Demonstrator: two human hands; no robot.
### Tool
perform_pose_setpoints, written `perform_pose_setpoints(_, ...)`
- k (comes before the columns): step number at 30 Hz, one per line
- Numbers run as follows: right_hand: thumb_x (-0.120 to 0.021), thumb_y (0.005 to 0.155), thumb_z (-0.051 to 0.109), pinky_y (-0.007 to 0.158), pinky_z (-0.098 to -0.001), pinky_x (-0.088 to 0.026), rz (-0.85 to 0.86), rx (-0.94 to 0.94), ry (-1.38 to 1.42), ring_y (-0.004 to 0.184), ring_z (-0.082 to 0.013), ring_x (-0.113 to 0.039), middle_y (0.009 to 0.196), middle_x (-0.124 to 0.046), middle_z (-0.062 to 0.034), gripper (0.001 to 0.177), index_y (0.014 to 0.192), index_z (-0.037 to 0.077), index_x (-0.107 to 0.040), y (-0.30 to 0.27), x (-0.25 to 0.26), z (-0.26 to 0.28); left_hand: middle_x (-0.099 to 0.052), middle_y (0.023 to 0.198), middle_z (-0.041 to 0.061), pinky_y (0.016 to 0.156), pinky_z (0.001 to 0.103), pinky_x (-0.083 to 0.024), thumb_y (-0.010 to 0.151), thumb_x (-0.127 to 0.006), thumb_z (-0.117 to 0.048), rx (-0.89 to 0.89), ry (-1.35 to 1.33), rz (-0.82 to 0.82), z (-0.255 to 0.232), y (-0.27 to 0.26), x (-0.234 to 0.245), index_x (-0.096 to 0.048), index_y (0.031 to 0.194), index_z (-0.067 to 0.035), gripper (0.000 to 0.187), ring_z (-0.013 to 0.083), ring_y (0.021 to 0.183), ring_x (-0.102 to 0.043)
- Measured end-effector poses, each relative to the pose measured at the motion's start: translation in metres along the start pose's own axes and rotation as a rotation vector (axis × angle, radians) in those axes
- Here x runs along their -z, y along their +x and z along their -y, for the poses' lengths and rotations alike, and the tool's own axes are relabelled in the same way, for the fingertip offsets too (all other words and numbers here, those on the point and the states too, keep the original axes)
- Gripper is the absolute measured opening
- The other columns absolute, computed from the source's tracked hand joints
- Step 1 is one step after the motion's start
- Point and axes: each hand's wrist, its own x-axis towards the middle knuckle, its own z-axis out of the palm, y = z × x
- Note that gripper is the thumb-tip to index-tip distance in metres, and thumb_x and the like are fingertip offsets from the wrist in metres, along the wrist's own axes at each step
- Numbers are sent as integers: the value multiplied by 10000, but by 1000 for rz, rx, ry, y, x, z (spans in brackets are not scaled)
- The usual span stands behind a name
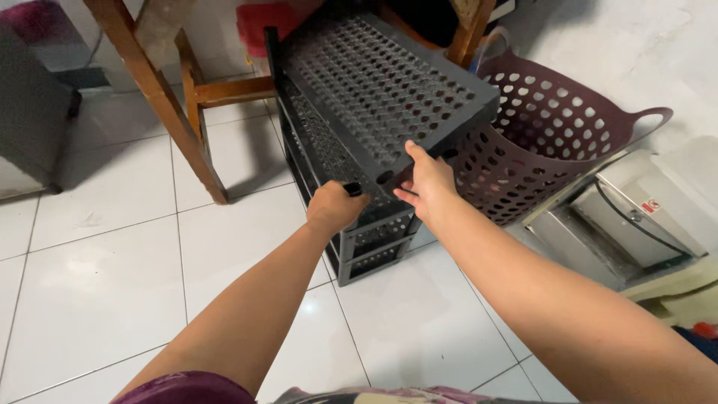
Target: The person assembles a black plastic stool by inserting cylindrical legs into the perforated seat panels. They repeatedly insert and remove legs, reposition the panels, and adjust the components on the tiled floor.
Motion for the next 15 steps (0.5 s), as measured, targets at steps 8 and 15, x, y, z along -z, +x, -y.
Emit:
perform_pose_setpoints(8, -684, 910, 283, 786, -354, -446, 337, 152, 413, 933, -178, -687, 1064, -729, -37, 320, 1170, 113, -606, 32, 19, 17, -788, 948, 74, 857, 382, -581, 832, -730, -472, 80, 18, -61, 27, -20, 30, -779, 1022, -135, 390, 235, 919, -747)
perform_pose_setpoints(15, -716, 894, 240, 983, -413, -577, 282, 98, 850, 1042, -252, -715, 1113, -701, -128, 409, 1185, -14, -580, 39, 70, 92, -741, 1074, 148, 877, 430, -559, 799, -818, -344, 67, -16, -449, 94, -21, 50, -620, 1178, -105, 490, 317, 1003, -718)
